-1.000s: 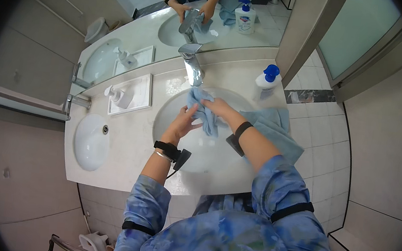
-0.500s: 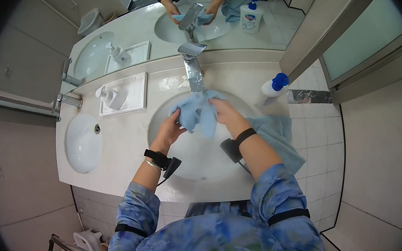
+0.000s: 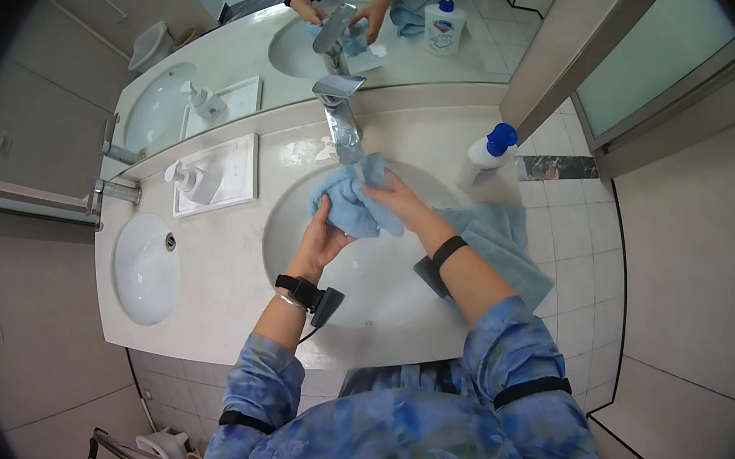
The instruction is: The person picks up a cloth from a table, carries it to a shelving unit to pick up a second cloth, then uses the first cloth to wipe a door handle and a door surface. The person then walks to a restroom, place a bottle on the counter, and rinses one cloth in a sink by hand.
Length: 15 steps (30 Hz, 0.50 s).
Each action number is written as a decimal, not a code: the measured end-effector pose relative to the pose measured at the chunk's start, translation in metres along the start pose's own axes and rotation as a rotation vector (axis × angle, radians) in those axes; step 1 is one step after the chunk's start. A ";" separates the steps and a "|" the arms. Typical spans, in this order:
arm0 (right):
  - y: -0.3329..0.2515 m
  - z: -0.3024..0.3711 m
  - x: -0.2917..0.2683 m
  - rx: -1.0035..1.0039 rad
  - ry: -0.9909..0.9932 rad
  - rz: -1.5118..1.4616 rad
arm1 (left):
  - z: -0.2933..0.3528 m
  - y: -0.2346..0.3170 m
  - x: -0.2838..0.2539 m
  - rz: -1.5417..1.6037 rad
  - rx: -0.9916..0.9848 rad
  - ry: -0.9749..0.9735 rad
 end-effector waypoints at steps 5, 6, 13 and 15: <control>0.008 0.000 0.012 -0.226 -0.035 0.392 | -0.014 -0.012 -0.008 0.003 -0.025 -0.012; 0.004 0.013 0.031 -0.206 -0.061 0.459 | -0.022 -0.008 -0.039 -0.038 0.037 0.063; 0.007 0.010 0.007 -0.329 0.126 0.608 | -0.011 -0.034 0.020 -0.089 -0.076 0.063; 0.008 0.013 0.011 -0.298 0.106 0.717 | -0.010 -0.019 0.004 -0.210 0.138 0.278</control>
Point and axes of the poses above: each hand's wrist, its own z-axis away from the middle knuckle, its own x-axis out of the palm, y = z × x, the point moved 8 cm from there along -z, towards the middle knuckle, and after that the axes turned 10 degrees about y, right-handed, at the moved point
